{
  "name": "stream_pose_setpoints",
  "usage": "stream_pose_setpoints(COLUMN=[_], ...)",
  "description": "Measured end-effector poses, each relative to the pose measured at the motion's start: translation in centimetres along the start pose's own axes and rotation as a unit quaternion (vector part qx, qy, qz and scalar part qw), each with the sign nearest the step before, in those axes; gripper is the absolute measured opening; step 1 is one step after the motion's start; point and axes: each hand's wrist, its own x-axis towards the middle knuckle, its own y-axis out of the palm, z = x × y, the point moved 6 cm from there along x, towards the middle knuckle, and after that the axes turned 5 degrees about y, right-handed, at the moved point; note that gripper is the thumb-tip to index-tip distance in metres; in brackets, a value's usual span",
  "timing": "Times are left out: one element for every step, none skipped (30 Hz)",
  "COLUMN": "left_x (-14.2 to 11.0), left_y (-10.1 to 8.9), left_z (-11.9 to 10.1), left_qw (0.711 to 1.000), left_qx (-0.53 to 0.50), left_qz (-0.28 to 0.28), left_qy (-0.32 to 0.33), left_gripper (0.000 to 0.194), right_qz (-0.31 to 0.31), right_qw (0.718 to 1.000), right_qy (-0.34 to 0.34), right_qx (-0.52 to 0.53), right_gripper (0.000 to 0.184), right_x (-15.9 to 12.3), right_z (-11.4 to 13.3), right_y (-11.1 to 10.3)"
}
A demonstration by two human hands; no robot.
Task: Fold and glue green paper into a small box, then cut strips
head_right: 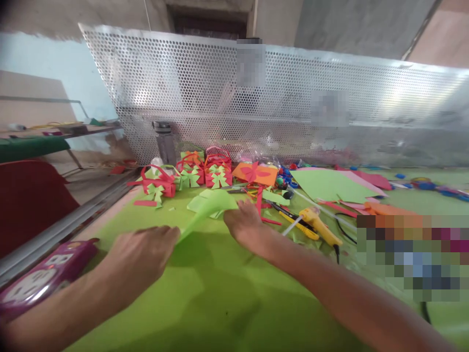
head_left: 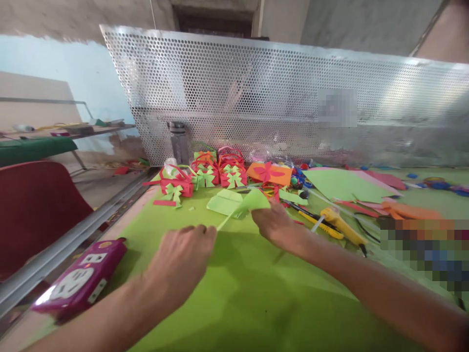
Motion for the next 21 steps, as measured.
stream_pose_setpoints(left_x=[-0.4, -0.8, -1.1, -1.4, -1.5, -1.6, -1.6, -1.5, -1.4, -1.3, -1.2, -1.1, -1.1, -1.1, -1.2, -1.3, -1.5, -1.7, -1.9, -2.2, -2.5], left_y=[1.0, 1.9, 2.7, 3.4, 3.8, 4.1, 4.3, 4.4, 4.4, 4.3, 4.3, 4.3, 4.2, 4.2, 4.1, 4.1, 4.0, 3.9, 3.9, 3.9, 4.0], left_z=[-0.6, -1.1, -1.5, -1.9, -2.1, -2.2, -2.3, -2.3, -2.3, -2.2, -2.2, -2.1, -2.0, -2.0, -2.0, -2.1, -2.1, -2.1, -2.1, -2.2, -2.3], left_qw=[1.000, 0.999, 0.998, 0.996, 0.995, 0.995, 0.994, 0.994, 0.993, 0.993, 0.992, 0.992, 0.991, 0.990, 0.988, 0.985, 0.982, 0.978, 0.975, 0.972, 0.970], left_qx=[-0.005, -0.005, -0.001, 0.005, 0.011, 0.013, 0.011, 0.005, -0.003, -0.011, -0.019, -0.024, -0.029, -0.036, -0.046, -0.059, -0.072, -0.083, -0.089, -0.088, -0.082], left_qz=[0.014, 0.034, 0.044, 0.051, 0.053, 0.051, 0.048, 0.044, 0.039, 0.036, 0.032, 0.026, 0.018, 0.005, -0.010, -0.030, -0.053, -0.080, -0.104, -0.126, -0.142], left_qy=[0.019, 0.038, 0.053, 0.068, 0.080, 0.089, 0.098, 0.105, 0.110, 0.114, 0.118, 0.122, 0.127, 0.134, 0.147, 0.159, 0.167, 0.172, 0.176, 0.177, 0.179], left_gripper=[0.031, 0.032, 0.034, 0.035, 0.037, 0.037, 0.036, 0.034, 0.031, 0.028, 0.026, 0.024, 0.023, 0.021, 0.019, 0.016, 0.013, 0.009, 0.008, 0.010, 0.013], right_qz=[0.021, 0.031, 0.037, 0.039, 0.041, 0.043, 0.041, 0.026, 0.023, 0.025, 0.030, 0.040, 0.050, 0.055, 0.057, 0.058, 0.059, 0.058, 0.053, 0.046, 0.036], right_qw=[1.000, 0.999, 0.999, 0.999, 0.998, 0.999, 0.999, 0.998, 0.995, 0.990, 0.986, 0.985, 0.985, 0.986, 0.986, 0.986, 0.986, 0.985, 0.984, 0.983, 0.981], right_qy=[-0.008, -0.004, 0.006, 0.018, 0.022, 0.020, 0.011, -0.012, -0.040, -0.068, -0.087, -0.100, -0.112, -0.122, -0.130, -0.134, -0.136, -0.136, -0.135, -0.134, -0.136], right_qx=[-0.010, -0.018, -0.026, -0.031, -0.030, -0.022, -0.003, 0.047, 0.092, 0.122, 0.137, 0.135, 0.120, 0.104, 0.090, 0.082, 0.082, 0.091, 0.104, 0.119, 0.134], right_gripper=[0.024, 0.015, 0.011, 0.012, 0.013, 0.012, 0.014, 0.018, 0.025, 0.032, 0.039, 0.040, 0.033, 0.024, 0.015, 0.011, 0.013, 0.016, 0.018, 0.019, 0.021], right_x=[0.2, 0.3, 0.3, 0.0, -0.3, -0.9, -1.5, -2.1, -2.8, -3.5, -4.1, -4.6, -5.0, -5.3, -5.5, -5.6, -5.7, -5.8, -5.9, -6.0, -6.1], right_z=[-0.1, -0.3, -0.5, -0.6, -0.4, 0.1, 0.9, 2.0, 3.2, 4.3, 5.2, 5.9, 6.4, 6.6, 6.7, 6.6, 6.4, 6.2, 6.0, 5.9, 5.8], right_y=[-0.1, -0.5, -0.9, -1.5, -2.1, -2.6, -3.0, -3.6, -3.8, -3.8, -3.6, -3.2, -2.7, -2.1, -1.6, -1.2, -0.9, -0.7, -0.7, -0.7, -0.9])
